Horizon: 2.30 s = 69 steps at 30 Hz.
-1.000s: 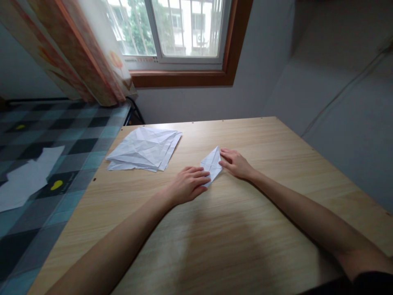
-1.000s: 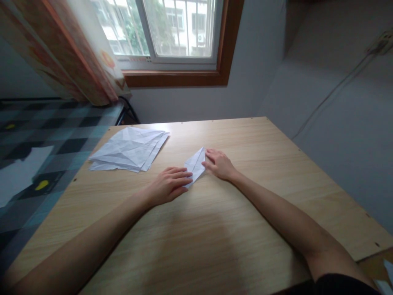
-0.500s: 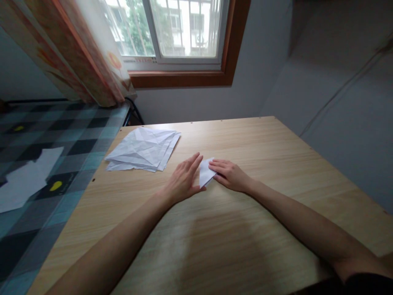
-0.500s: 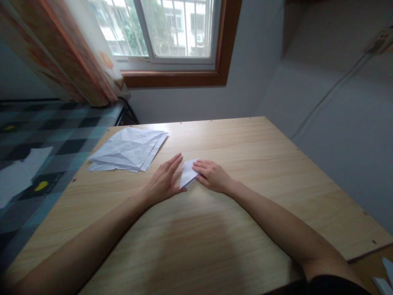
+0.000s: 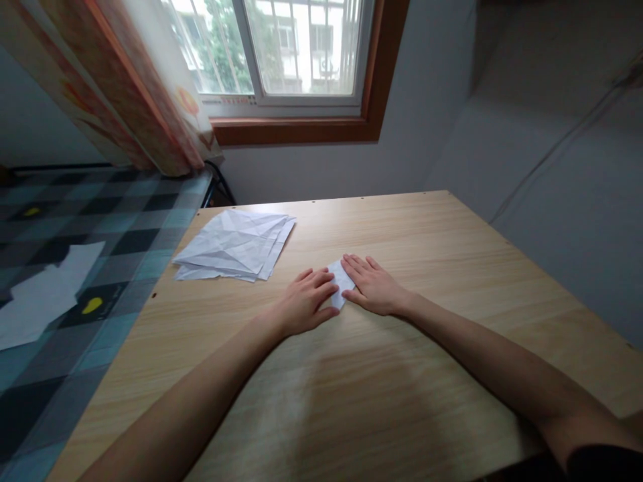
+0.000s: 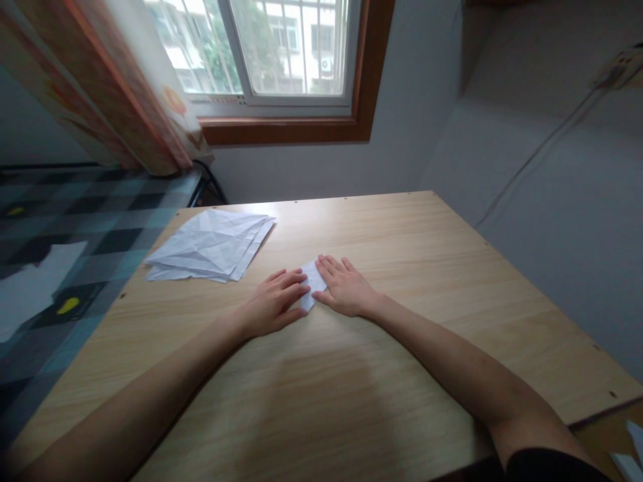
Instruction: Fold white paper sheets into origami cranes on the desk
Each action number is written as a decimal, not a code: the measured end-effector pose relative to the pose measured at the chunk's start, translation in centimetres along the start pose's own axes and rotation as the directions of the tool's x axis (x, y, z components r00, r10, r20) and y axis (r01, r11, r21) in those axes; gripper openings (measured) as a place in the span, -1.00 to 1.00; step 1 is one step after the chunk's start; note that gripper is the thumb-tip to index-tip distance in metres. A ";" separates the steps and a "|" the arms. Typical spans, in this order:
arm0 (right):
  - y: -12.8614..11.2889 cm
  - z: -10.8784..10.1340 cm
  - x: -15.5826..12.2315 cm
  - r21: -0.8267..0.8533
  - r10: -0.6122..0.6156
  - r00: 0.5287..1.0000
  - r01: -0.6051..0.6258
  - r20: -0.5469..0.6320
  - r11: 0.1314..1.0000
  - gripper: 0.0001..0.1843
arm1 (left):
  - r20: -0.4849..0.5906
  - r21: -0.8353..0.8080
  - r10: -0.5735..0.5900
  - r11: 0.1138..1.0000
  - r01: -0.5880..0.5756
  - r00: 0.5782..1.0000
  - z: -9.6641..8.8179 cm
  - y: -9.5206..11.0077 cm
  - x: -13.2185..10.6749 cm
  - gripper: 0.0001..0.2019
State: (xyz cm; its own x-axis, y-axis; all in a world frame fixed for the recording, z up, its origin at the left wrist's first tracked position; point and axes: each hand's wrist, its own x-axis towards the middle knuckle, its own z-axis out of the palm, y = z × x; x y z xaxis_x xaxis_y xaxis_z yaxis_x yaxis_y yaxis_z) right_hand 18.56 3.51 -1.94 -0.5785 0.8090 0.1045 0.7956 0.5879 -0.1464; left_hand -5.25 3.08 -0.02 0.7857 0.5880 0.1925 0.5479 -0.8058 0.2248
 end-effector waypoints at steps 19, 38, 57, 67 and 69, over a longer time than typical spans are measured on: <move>3.8 0.2 1.4 0.244 -0.101 0.976 0.147 -0.191 0.959 -0.48 | -0.064 -0.004 -0.002 1.000 0.002 0.998 -0.5 0.7 -0.1 -0.57; 1.9 -0.5 0.1 0.471 0.017 0.943 0.149 -0.331 0.869 -0.79 | -0.233 -0.323 -0.317 0.917 0.234 0.919 0.2 0.0 0.5 -0.80; -0.5 0.2 1.4 0.329 0.275 0.937 -0.195 -0.216 0.924 -0.72 | -0.319 0.009 -0.425 0.892 0.451 0.847 1.0 -1.2 0.8 -0.63; -0.6 0.1 1.5 0.489 0.320 0.926 -0.188 -0.201 0.852 -0.91 | -0.273 0.002 -0.316 0.944 0.329 0.909 0.7 -0.9 0.6 -0.75; -0.8 -0.2 1.2 0.608 0.303 0.936 -0.137 -0.179 0.782 -0.91 | -0.269 -0.016 -0.303 0.950 0.310 0.914 0.4 -0.7 0.6 -0.76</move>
State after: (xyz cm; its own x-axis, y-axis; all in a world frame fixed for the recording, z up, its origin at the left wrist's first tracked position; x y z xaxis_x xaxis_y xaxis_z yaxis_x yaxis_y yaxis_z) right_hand 17.22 4.00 -1.50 -0.2684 0.9357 0.2292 0.5919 0.3479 -0.7271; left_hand -5.02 4.01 -0.49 0.4750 0.8008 0.3650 0.7602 -0.5823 0.2882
